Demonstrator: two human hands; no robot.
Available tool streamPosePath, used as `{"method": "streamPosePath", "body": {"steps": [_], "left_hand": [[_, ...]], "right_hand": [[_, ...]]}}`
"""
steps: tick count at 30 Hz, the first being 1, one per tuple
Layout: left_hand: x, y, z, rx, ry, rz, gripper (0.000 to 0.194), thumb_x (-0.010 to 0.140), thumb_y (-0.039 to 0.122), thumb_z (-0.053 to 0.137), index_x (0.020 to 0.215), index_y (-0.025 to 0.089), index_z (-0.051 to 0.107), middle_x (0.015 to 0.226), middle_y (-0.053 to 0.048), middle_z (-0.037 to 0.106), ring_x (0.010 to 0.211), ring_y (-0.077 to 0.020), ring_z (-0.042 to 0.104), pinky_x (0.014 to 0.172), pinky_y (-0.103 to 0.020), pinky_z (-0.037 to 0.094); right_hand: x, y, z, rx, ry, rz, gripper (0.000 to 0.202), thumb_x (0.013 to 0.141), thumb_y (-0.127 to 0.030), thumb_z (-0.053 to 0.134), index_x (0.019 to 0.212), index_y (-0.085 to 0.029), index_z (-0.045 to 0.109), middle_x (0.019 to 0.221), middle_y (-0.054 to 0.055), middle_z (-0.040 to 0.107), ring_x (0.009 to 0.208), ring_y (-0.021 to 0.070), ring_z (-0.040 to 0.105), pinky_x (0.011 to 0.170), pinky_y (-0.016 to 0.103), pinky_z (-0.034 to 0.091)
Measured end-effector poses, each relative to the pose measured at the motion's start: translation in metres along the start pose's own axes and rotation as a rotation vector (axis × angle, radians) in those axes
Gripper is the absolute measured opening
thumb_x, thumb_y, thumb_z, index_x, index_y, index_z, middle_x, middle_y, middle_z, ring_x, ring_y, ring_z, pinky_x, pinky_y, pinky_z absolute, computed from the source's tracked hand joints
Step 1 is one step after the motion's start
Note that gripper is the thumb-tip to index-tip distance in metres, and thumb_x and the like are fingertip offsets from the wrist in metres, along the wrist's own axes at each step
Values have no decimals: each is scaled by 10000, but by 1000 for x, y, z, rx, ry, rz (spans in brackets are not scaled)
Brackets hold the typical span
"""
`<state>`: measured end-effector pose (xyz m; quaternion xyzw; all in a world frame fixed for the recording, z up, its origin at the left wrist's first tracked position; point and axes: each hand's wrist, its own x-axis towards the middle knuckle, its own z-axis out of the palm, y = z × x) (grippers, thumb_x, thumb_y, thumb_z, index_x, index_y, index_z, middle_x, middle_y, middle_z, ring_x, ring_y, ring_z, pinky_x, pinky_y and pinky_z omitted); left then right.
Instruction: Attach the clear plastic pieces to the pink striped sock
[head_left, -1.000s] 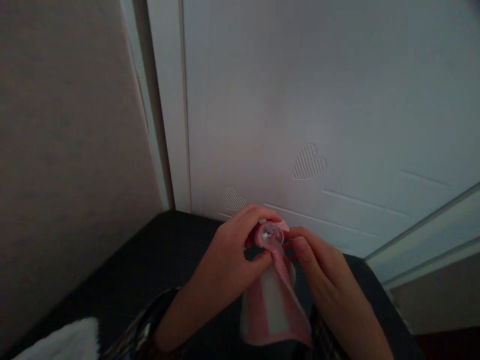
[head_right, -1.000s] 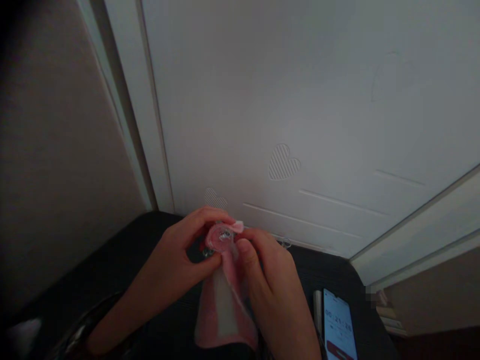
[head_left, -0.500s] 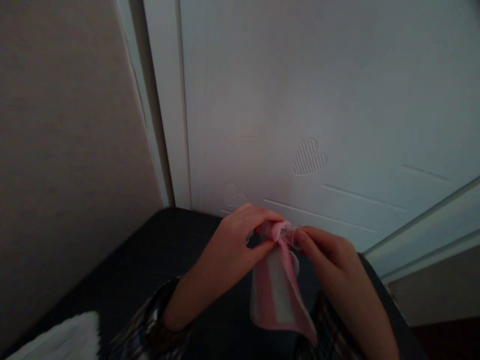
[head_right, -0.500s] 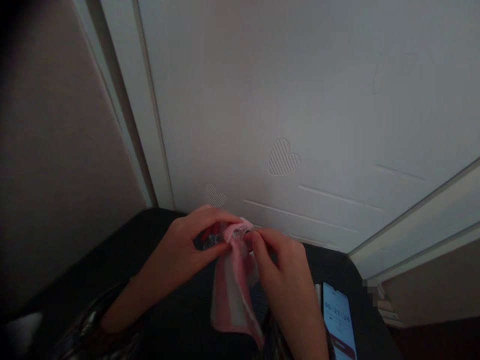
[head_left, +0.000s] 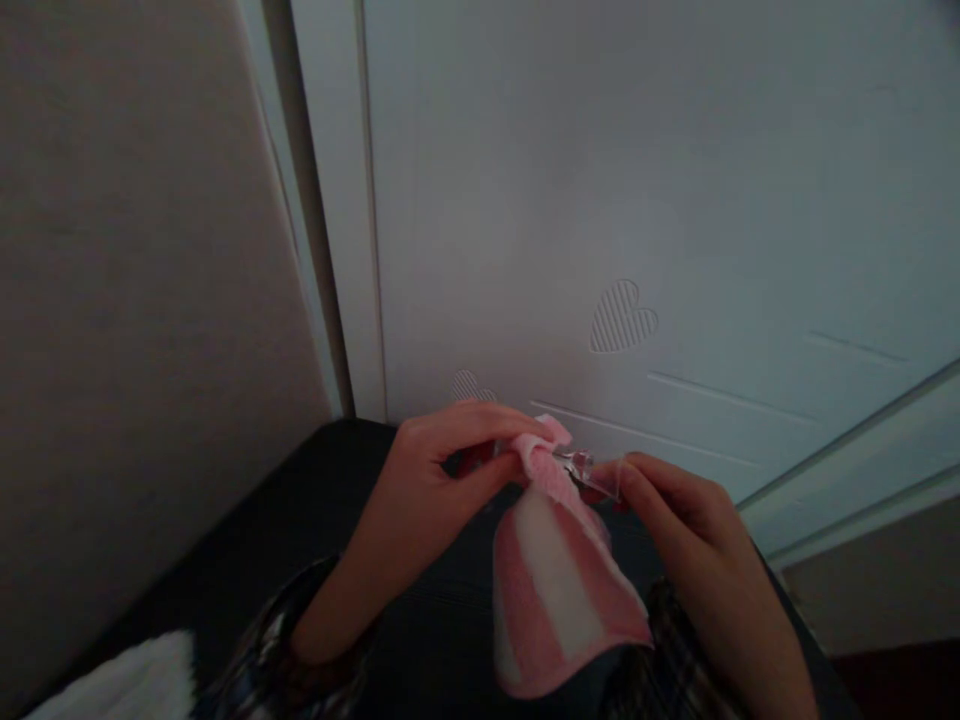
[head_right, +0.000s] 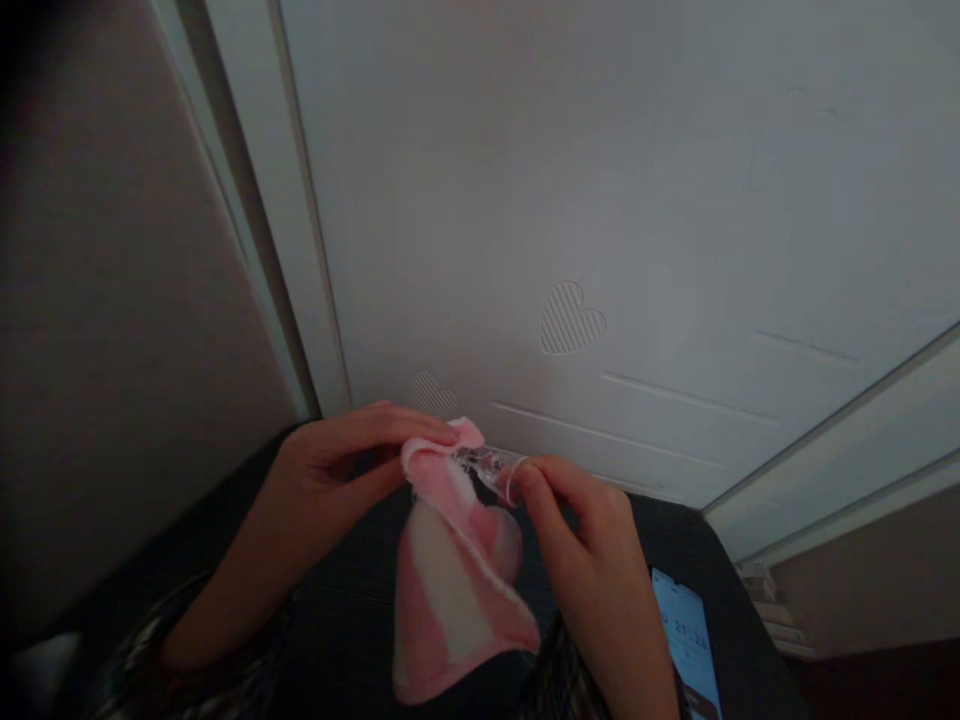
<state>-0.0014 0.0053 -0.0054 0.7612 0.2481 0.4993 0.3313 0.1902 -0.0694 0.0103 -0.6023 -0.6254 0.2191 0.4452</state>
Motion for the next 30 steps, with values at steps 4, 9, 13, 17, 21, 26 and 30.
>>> {"method": "streamPosePath", "body": {"steps": [4, 9, 13, 17, 21, 26, 30], "left_hand": [[2, -3, -8, -55, 53, -14, 206, 889, 200, 548, 1017, 227, 706, 1093, -19, 697, 1035, -168, 615, 913, -273, 463], [3, -6, -5, 16, 45, 13, 238, 897, 199, 529, 1057, 253, 697, 1175, -6, 660, 1094, -168, 583, 970, -272, 420], [1, -7, -2, -1, 14, 19, 266, 908, 197, 506, 1095, 271, 681, 1213, 1, 644, 1123, -164, 571, 976, -266, 416], [2, -6, 0, 1, -79, 57, 281, 907, 211, 510, 1123, 297, 669, 1209, 6, 651, 1098, -168, 591, 960, -278, 434], [3, -3, 7, 49, -212, 90, 310, 912, 215, 499, 1185, 288, 628, 1220, 5, 642, 1129, -172, 570, 973, -288, 423], [0, -3, 18, 145, -254, 91, 317, 863, 187, 583, 1170, 261, 604, 1158, 8, 641, 1042, -139, 583, 903, -234, 431], [0, -3, 22, 259, -245, 92, 137, 888, 181, 532, 931, 202, 661, 1016, -8, 668, 921, -141, 602, 817, -244, 448]], "right_hand": [[-2, 2, -6, 23, 58, -28, 243, 912, -327, 509, 820, -219, 706, 824, -14, 703, 799, 138, 624, 721, 206, 443], [-5, 3, -8, 34, 43, -53, 277, 923, -319, 490, 752, -217, 682, 791, -12, 691, 815, 148, 628, 732, 210, 442], [-4, -1, -5, 26, -3, -57, 301, 927, -295, 483, 680, -209, 631, 727, -22, 657, 840, 152, 630, 736, 207, 427], [-2, -4, -2, 50, -44, -62, 304, 927, -298, 476, 682, -200, 628, 744, -16, 667, 769, 144, 625, 724, 217, 427], [-2, -4, -3, 54, -48, -52, 301, 910, -300, 497, 675, -194, 652, 690, -18, 658, 689, 132, 605, 668, 215, 420], [-3, -4, -4, 18, -16, -16, 304, 901, -294, 509, 651, -194, 649, 641, -26, 646, 669, 128, 602, 663, 215, 412], [-2, -6, -1, 2, -52, -34, 276, 902, -271, 499, 677, -195, 641, 653, -25, 635, 662, 124, 595, 638, 214, 409]]}}
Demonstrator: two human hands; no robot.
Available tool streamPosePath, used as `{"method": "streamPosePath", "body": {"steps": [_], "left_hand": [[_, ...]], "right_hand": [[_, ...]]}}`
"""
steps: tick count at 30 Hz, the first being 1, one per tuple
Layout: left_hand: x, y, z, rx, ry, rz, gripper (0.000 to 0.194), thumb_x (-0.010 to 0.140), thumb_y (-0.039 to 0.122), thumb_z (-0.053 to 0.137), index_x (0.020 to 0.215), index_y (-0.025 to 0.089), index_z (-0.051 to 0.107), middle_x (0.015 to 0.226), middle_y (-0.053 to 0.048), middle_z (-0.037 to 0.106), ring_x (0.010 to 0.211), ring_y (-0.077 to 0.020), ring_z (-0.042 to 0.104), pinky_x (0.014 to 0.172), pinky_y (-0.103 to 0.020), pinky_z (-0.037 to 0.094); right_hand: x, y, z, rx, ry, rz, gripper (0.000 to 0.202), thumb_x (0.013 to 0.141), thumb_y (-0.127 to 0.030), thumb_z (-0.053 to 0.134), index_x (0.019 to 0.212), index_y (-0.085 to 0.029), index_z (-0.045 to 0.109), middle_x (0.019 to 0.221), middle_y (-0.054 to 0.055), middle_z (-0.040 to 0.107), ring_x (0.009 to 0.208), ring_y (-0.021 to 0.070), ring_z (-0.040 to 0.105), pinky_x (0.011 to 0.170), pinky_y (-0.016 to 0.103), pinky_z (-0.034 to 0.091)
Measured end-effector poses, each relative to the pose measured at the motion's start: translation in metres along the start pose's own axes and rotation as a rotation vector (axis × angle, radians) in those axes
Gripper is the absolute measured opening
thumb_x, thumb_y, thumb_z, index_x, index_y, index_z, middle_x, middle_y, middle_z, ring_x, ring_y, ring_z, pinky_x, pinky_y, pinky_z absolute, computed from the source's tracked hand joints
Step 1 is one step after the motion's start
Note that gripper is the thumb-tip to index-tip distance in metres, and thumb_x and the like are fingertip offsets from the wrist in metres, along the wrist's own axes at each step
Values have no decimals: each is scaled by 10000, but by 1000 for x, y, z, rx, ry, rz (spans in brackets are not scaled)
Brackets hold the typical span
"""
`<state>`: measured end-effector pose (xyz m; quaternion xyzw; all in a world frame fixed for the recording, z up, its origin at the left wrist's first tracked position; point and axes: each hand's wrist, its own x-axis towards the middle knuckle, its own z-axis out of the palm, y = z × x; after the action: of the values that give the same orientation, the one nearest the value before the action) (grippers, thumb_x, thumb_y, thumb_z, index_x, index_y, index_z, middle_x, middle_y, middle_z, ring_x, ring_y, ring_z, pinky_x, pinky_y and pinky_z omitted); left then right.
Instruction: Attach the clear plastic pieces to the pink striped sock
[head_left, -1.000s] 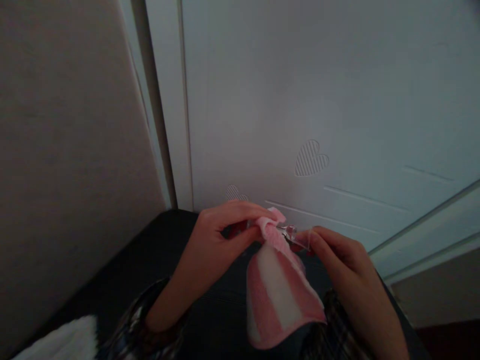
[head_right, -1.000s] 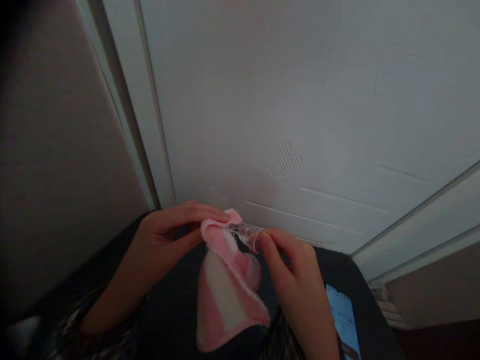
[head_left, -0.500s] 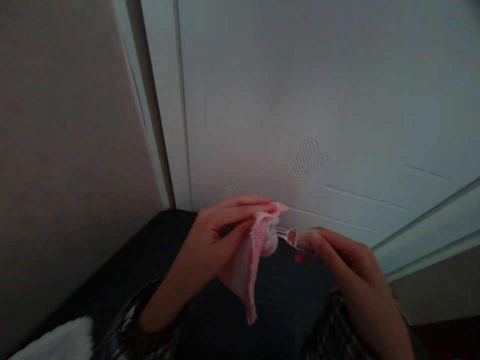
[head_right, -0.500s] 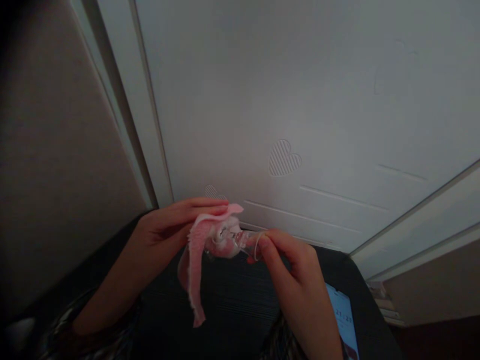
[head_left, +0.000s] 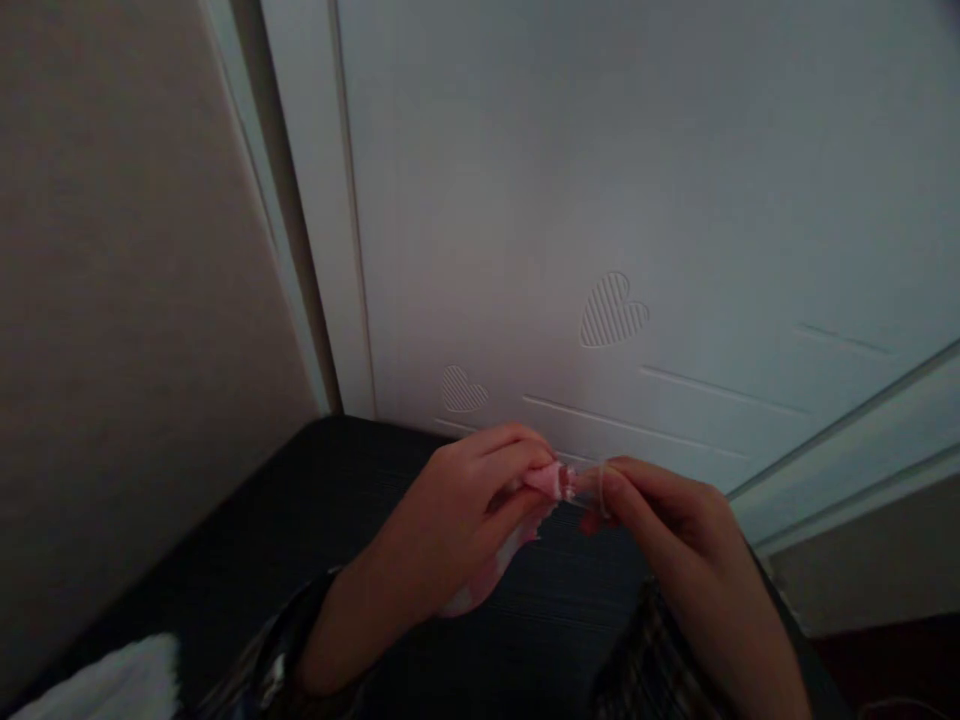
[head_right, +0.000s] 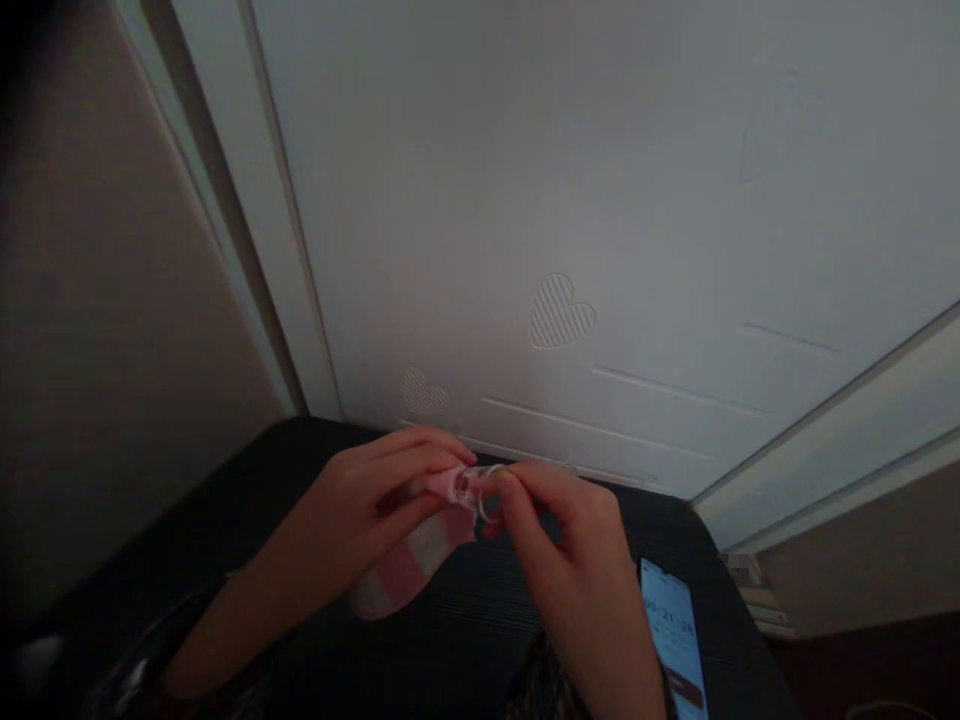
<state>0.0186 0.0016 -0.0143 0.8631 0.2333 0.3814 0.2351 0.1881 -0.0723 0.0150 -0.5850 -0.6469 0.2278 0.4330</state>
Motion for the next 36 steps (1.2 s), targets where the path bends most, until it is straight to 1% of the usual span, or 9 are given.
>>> {"method": "streamPosePath", "body": {"steps": [4, 8, 13, 19, 23, 25, 28, 32, 36], "left_hand": [[1, -5, 3, 123, 0, 64, 180, 907, 229, 498, 901, 195, 675, 999, -32, 690, 973, -181, 596, 874, -309, 450], [0, -11, 6, 151, 0, 122, 196, 909, 217, 501, 1015, 205, 666, 1088, -25, 690, 1061, -180, 581, 947, -325, 427], [0, -9, 4, 142, -4, 157, 198, 912, 193, 489, 1000, 189, 666, 1075, -30, 695, 1027, -175, 598, 902, -302, 434], [1, -1, -1, 169, -6, 37, 194, 911, 209, 487, 905, 184, 679, 942, -21, 702, 883, -183, 610, 803, -296, 448], [1, -1, 0, 162, -24, 32, 249, 935, 259, 440, 910, 157, 666, 929, -38, 693, 874, -188, 604, 796, -297, 437], [1, -2, 1, 152, -66, 52, 232, 934, 255, 447, 916, 160, 659, 939, -31, 687, 884, -181, 600, 802, -290, 427], [0, -3, 4, 131, -233, 104, 193, 926, 205, 468, 862, 180, 649, 893, 3, 676, 852, -156, 601, 782, -265, 422], [0, -1, 3, 46, -326, 113, 185, 931, 220, 469, 956, 219, 653, 1007, 26, 677, 930, -133, 604, 848, -235, 417], [-3, -4, -11, -33, -225, 73, 278, 964, 217, 391, 1050, 275, 649, 1110, 78, 675, 1046, -94, 590, 927, -172, 386]], "right_hand": [[1, 0, 0, -41, -25, -28, 277, 906, -246, 477, 676, -194, 624, 683, -16, 649, 671, 130, 596, 644, 223, 406], [-1, 1, -2, -153, -15, -55, 276, 898, -228, 497, 642, -196, 594, 654, -33, 627, 638, 116, 562, 609, 220, 372], [-1, 3, -2, -132, -18, -75, 262, 916, -239, 485, 684, -200, 599, 675, -37, 621, 661, 108, 560, 626, 220, 381], [0, 4, 1, 37, 66, -58, 177, 903, -306, 529, 1060, -283, 607, 930, -32, 661, 785, 111, 606, 696, 213, 462], [-2, 2, 2, 46, 79, -60, 226, 854, -274, 609, 1076, -315, 595, 1026, -41, 628, 808, 100, 612, 679, 193, 496], [-2, 1, 3, 31, 74, -97, 257, 846, -250, 622, 1093, -314, 592, 1033, -36, 617, 845, 100, 606, 724, 190, 495], [-2, 2, 1, -10, 41, -114, 183, 836, -232, 630, 1007, -295, 640, 982, -27, 628, 871, 115, 602, 741, 196, 484], [-1, 17, -14, 3, 62, 22, 108, 844, -290, 599, 905, -244, 675, 796, -16, 650, 694, 112, 594, 621, 200, 464], [-4, 58, -46, -120, 323, 220, 273, 811, -423, 601, 957, -205, 676, 658, 0, 624, 656, 144, 584, 602, 235, 450]]}}
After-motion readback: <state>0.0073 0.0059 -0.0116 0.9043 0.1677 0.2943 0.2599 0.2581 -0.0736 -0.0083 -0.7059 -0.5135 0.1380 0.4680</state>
